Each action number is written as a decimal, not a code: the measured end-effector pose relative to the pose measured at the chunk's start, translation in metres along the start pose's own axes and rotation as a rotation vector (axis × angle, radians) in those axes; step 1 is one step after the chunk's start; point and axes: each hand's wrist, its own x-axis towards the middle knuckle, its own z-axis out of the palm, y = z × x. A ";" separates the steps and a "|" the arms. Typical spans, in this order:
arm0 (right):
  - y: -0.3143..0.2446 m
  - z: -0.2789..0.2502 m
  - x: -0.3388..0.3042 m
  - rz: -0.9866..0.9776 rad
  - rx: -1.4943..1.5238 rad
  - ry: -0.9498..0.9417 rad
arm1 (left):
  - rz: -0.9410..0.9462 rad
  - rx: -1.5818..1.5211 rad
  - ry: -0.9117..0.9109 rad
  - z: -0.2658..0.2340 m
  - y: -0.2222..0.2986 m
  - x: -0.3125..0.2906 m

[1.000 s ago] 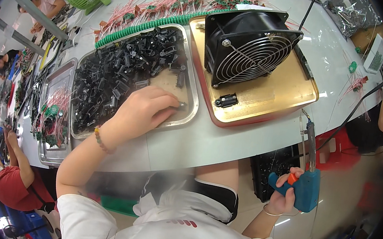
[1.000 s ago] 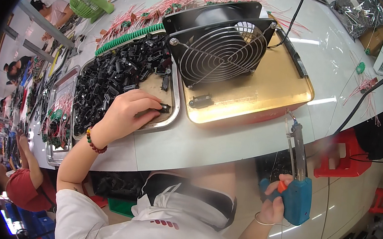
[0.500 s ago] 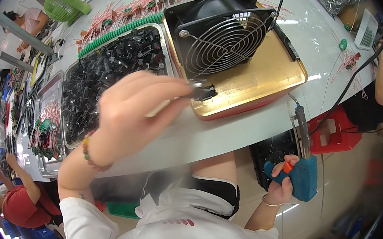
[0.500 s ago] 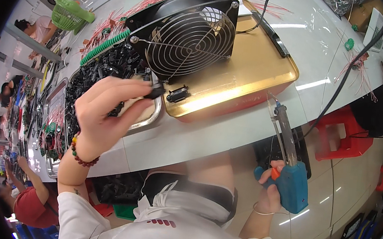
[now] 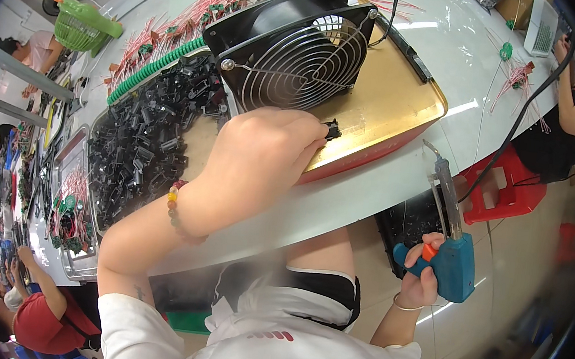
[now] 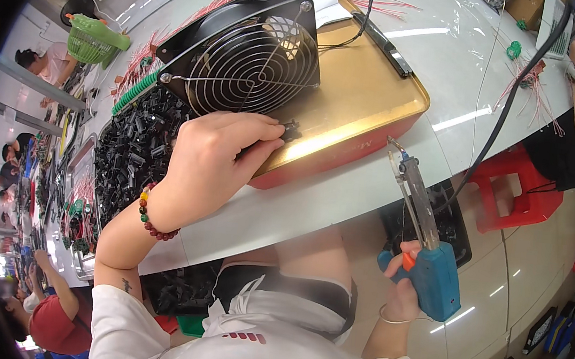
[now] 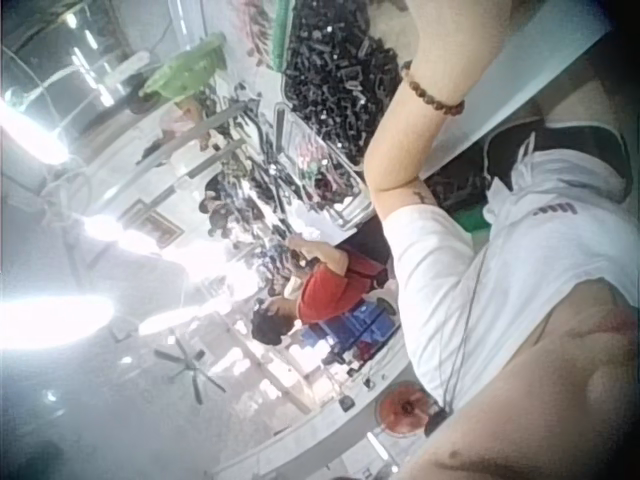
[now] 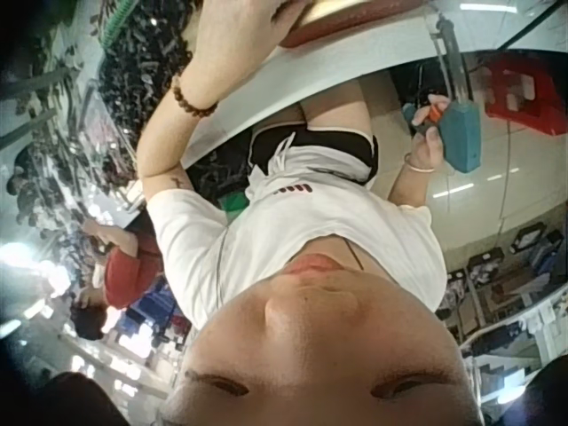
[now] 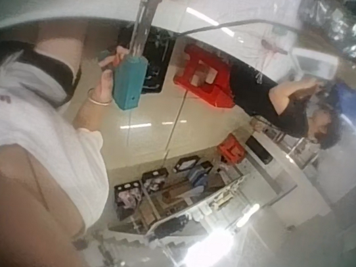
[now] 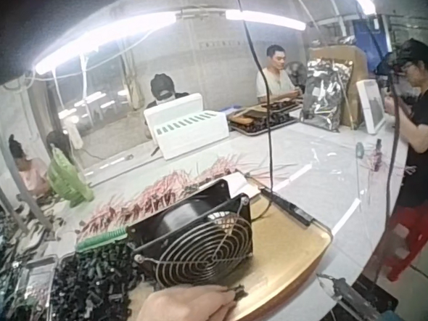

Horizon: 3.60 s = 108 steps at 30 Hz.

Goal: The person assembles electronic components by positioning plastic housings on a fixture and soldering wires and circuit boards to them using a soldering gun.

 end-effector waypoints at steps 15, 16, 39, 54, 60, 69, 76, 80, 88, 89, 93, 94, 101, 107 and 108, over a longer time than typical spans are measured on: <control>-0.001 0.006 -0.001 -0.011 -0.015 -0.073 | 0.009 0.020 0.040 0.002 0.000 -0.003; -0.003 0.008 -0.002 -0.009 -0.030 -0.056 | 0.051 0.032 0.050 0.001 -0.001 -0.005; -0.008 0.014 -0.001 -0.051 -0.111 -0.052 | -1.053 -0.292 -0.157 -0.165 -0.341 -0.154; -0.010 0.025 0.000 -0.044 -0.174 -0.041 | -1.084 -0.402 -0.130 -0.165 -0.351 -0.158; -0.011 0.026 0.001 -0.043 -0.171 -0.025 | -1.139 -0.217 0.019 -0.150 -0.350 -0.149; -0.007 0.017 0.001 -0.057 -0.177 -0.024 | -1.241 -0.241 0.248 -0.144 -0.352 -0.145; -0.006 0.016 0.001 -0.037 -0.179 -0.021 | -1.056 -0.094 0.442 -0.151 -0.354 -0.144; -0.006 0.019 0.001 -0.028 -0.178 -0.032 | -0.842 -0.191 0.925 -0.166 -0.329 -0.126; -0.007 0.022 0.002 -0.045 -0.180 -0.038 | -0.239 0.083 0.684 -0.158 -0.152 -0.081; -0.007 0.022 0.001 -0.043 -0.186 -0.034 | -0.208 0.238 0.549 -0.147 -0.125 -0.081; -0.003 0.018 0.001 -0.041 -0.139 -0.042 | 0.159 0.392 0.206 -0.107 -0.066 -0.104; -0.002 0.016 0.001 -0.038 -0.125 -0.048 | 0.177 0.344 0.151 -0.097 -0.054 -0.111; -0.002 0.018 -0.001 -0.075 -0.107 -0.062 | 0.163 0.402 -0.117 -0.054 -0.042 -0.137; -0.001 0.022 -0.004 -0.020 -0.105 -0.016 | 0.290 0.319 -0.179 -0.056 -0.024 -0.108; -0.004 0.024 -0.003 -0.009 -0.130 0.004 | 0.409 0.387 -0.157 -0.047 -0.027 -0.108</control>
